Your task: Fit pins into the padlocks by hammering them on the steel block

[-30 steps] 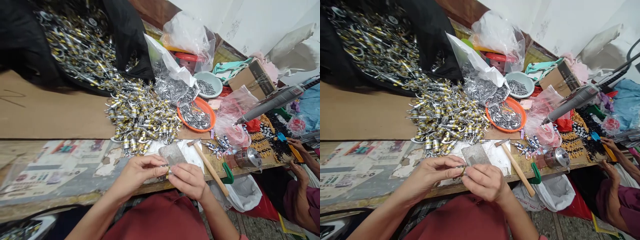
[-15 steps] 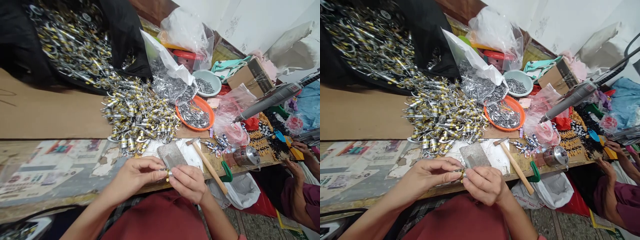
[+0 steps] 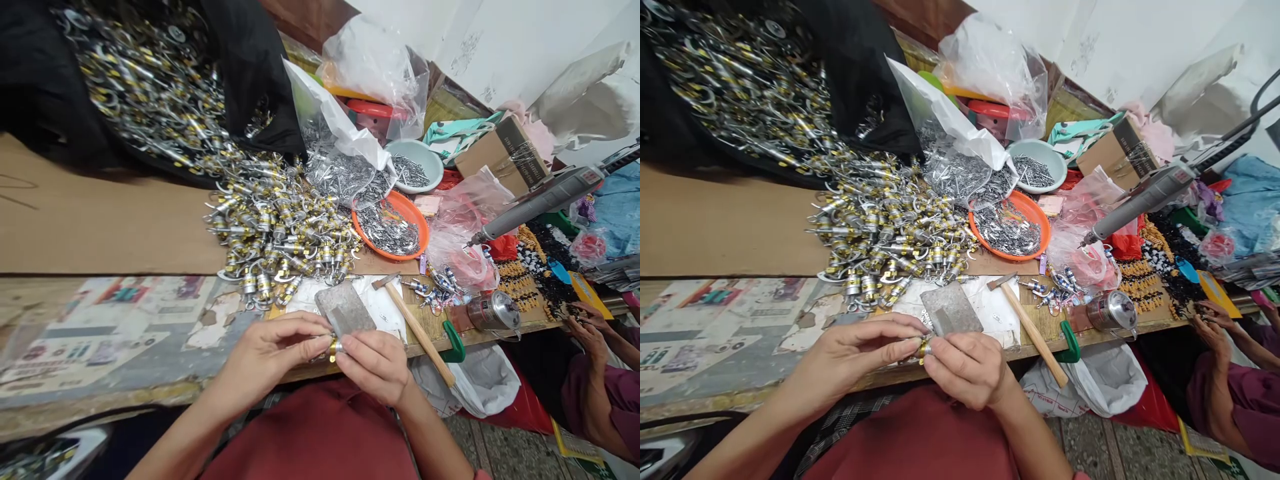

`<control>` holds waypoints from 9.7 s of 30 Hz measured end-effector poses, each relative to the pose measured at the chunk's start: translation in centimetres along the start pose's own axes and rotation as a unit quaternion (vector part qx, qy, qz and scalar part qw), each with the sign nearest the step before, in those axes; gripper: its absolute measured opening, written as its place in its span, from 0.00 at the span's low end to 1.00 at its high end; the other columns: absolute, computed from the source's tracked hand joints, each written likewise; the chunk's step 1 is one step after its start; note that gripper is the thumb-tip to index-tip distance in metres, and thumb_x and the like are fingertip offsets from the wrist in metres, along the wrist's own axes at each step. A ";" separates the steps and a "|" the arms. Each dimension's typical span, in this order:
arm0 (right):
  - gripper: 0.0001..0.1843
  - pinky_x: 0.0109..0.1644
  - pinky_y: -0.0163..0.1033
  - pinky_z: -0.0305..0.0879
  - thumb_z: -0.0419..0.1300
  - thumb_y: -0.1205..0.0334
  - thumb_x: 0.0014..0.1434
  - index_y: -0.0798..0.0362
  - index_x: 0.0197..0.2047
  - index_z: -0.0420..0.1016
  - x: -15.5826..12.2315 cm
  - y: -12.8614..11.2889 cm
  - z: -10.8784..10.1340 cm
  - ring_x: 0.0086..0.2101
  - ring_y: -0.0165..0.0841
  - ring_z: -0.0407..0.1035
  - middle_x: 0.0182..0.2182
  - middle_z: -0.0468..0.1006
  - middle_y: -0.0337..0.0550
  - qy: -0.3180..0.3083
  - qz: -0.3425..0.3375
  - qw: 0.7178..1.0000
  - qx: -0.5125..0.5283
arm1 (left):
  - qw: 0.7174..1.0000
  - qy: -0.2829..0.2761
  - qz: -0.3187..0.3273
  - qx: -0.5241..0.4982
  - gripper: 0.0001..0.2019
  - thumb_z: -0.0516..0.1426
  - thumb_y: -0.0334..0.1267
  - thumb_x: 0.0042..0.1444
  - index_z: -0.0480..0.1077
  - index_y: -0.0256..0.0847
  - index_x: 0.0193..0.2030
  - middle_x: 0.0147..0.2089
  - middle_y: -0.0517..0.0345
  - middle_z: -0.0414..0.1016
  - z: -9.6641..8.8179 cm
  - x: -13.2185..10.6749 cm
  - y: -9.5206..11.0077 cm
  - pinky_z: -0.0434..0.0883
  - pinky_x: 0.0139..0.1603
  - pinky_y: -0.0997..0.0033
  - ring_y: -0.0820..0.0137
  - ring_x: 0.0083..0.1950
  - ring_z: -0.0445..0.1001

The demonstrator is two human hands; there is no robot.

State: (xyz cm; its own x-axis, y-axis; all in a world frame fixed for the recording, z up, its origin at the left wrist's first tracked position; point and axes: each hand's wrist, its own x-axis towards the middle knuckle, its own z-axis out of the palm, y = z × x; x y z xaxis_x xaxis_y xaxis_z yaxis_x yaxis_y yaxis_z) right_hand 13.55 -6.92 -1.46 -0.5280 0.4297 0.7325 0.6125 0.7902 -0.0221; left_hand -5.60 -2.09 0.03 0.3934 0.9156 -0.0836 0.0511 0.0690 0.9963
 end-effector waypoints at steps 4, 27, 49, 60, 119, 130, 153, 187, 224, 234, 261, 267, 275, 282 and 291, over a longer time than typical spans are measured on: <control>0.09 0.42 0.36 0.73 0.53 0.72 0.60 0.57 0.38 0.75 -0.1 -0.2 -0.2 0.43 0.32 0.71 0.38 0.80 0.46 -0.002 0.008 1.000 -0.010 | 1.000 -0.016 -0.004 -0.010 0.03 0.63 0.38 0.43 0.79 0.45 0.23 0.30 0.55 0.80 0.0 0.0 0.5 0.73 0.35 0.71 0.63 0.33 0.76; 0.11 0.40 0.35 0.72 0.53 0.73 0.58 0.55 0.40 0.75 -0.6 -0.7 0.6 0.41 0.31 0.71 0.38 0.79 0.47 0.039 0.090 0.995 0.018 | 0.993 0.051 -0.048 -0.090 0.03 0.64 0.36 0.40 0.78 0.42 0.20 0.25 0.58 0.73 1.0 -0.8 -0.5 0.68 0.31 0.73 0.69 0.29 0.70; 0.09 0.43 0.37 0.70 0.54 0.71 0.59 0.55 0.41 0.74 0.5 -1.2 -0.2 0.42 0.31 0.69 0.39 0.78 0.45 -0.024 -0.010 0.999 -0.031 | 0.993 -0.026 -0.082 -0.079 0.06 0.63 0.40 0.43 0.77 0.41 0.22 0.26 0.57 0.76 0.0 -1.5 -0.3 0.70 0.32 0.72 0.68 0.29 0.72; 0.10 0.37 0.37 0.70 0.52 0.72 0.60 0.57 0.41 0.74 0.5 -2.6 0.6 0.39 0.34 0.71 0.38 0.79 0.50 0.009 0.066 0.998 -0.009 | 0.996 0.021 0.082 0.038 0.05 0.61 0.36 0.46 0.79 0.46 0.25 0.34 0.54 0.76 -0.3 -2.1 -0.1 0.70 0.40 0.74 0.64 0.39 0.75; 0.15 0.35 0.38 0.64 0.46 0.73 0.62 0.58 0.41 0.74 1.2 -1.4 1.9 0.33 0.35 0.67 0.32 0.75 0.48 -0.193 0.175 0.963 -0.072 | 0.966 -0.081 -0.120 -0.213 0.37 0.63 0.32 0.40 0.54 0.39 0.58 0.28 0.65 0.71 0.9 1.2 -4.0 0.70 0.35 0.70 0.71 0.31 0.70; 0.20 0.45 0.42 0.65 0.44 0.73 0.61 0.52 0.50 0.71 -2.3 0.6 -0.9 0.43 0.36 0.66 0.43 0.71 0.50 -0.138 0.316 0.933 -0.098 | 0.965 -0.072 -0.153 -0.200 0.38 0.64 0.33 0.38 0.54 0.41 0.58 0.30 0.66 0.68 0.8 1.1 -3.8 0.72 0.35 0.67 0.70 0.31 0.73; 0.29 0.36 0.33 0.68 0.47 0.74 0.61 0.48 0.64 0.53 -3.3 -2.4 -5.0 0.34 0.31 0.71 0.35 0.76 0.46 -0.181 0.258 0.946 -0.072 | 0.973 -0.069 -0.135 -0.173 0.35 0.63 0.35 0.40 0.56 0.42 0.57 0.29 0.67 0.68 0.9 1.1 -3.5 0.71 0.33 0.66 0.69 0.29 0.74; 0.14 0.45 0.37 0.66 0.52 0.64 0.62 0.54 0.46 0.76 -3.7 9.1 -2.6 0.40 0.33 0.71 0.38 0.76 0.46 -0.226 0.444 0.857 -0.132 | 0.999 0.036 -0.015 0.004 0.05 0.63 0.40 0.42 0.79 0.44 0.25 0.29 0.56 0.78 0.9 1.7 -4.0 0.70 0.39 0.66 0.62 0.36 0.75; 0.13 0.48 0.42 0.68 0.55 0.70 0.55 0.51 0.40 0.78 -1.1 19.0 2.1 0.40 0.37 0.74 0.39 0.80 0.43 -0.008 0.444 0.894 -0.057 | 0.984 0.091 0.130 0.084 0.07 0.59 0.37 0.46 0.80 0.43 0.27 0.31 0.54 0.83 1.5 1.3 -4.2 0.77 0.37 0.71 0.64 0.34 0.81; 0.16 0.37 0.35 0.74 0.61 0.68 0.49 0.50 0.43 0.76 0.7 5.5 3.0 0.31 0.31 0.75 0.30 0.80 0.39 0.061 0.495 0.814 0.297 | 0.994 0.105 0.036 0.024 0.14 0.60 0.40 0.45 0.78 0.40 0.39 0.33 0.55 0.83 1.9 0.8 -4.5 0.79 0.35 0.68 0.63 0.30 0.81; 0.20 0.46 0.40 0.73 0.58 0.72 0.57 0.48 0.52 0.67 -0.4 0.2 2.0 0.43 0.34 0.73 0.42 0.78 0.47 0.021 0.194 0.965 0.173 | 0.991 0.109 0.067 -0.028 0.04 0.62 0.36 0.43 0.80 0.44 0.24 0.30 0.56 0.82 1.8 1.0 -3.8 0.77 0.38 0.69 0.64 0.33 0.80; 0.15 0.40 0.42 0.74 0.60 0.68 0.56 0.50 0.47 0.73 1.1 -0.6 1.4 0.37 0.36 0.74 0.34 0.79 0.47 0.060 0.276 0.936 0.210 | 0.985 0.124 0.117 0.038 0.06 0.60 0.35 0.46 0.80 0.46 0.25 0.32 0.56 0.82 1.9 0.0 -3.3 0.76 0.39 0.70 0.66 0.34 0.79; 0.10 0.37 0.41 0.73 0.57 0.72 0.56 0.48 0.36 0.76 2.0 -1.1 1.3 0.32 0.33 0.74 0.27 0.79 0.41 0.104 0.316 0.906 0.260 | 0.978 0.118 0.163 0.049 0.07 0.61 0.32 0.45 0.81 0.47 0.29 0.32 0.58 0.82 2.3 -0.6 -2.5 0.77 0.36 0.74 0.67 0.32 0.79; 0.08 0.38 0.42 0.74 0.58 0.69 0.57 0.47 0.37 0.75 1.6 -1.6 1.4 0.32 0.34 0.74 0.28 0.79 0.41 0.131 0.312 0.900 0.273 | 0.986 0.102 0.133 -0.009 0.06 0.62 0.33 0.45 0.81 0.48 0.28 0.32 0.58 0.82 2.3 -1.0 -2.3 0.76 0.35 0.73 0.67 0.32 0.79; 0.18 0.39 0.38 0.75 0.50 0.72 0.60 0.47 0.50 0.70 -0.3 -0.4 0.5 0.39 0.33 0.74 0.39 0.79 0.45 0.005 0.076 0.994 0.082 | 0.993 0.090 0.076 -0.020 0.05 0.62 0.41 0.46 0.78 0.43 0.26 0.31 0.55 0.81 1.4 -1.0 -1.7 0.76 0.37 0.72 0.65 0.34 0.78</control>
State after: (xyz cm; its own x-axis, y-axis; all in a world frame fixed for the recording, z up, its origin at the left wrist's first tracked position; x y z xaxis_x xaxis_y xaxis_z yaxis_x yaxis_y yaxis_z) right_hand 13.20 -7.13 -2.02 -0.4308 0.5450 0.7193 0.5802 0.7778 -0.2418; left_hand -4.75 -3.68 -1.64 0.2223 0.9725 0.0695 -0.0341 -0.0634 0.9974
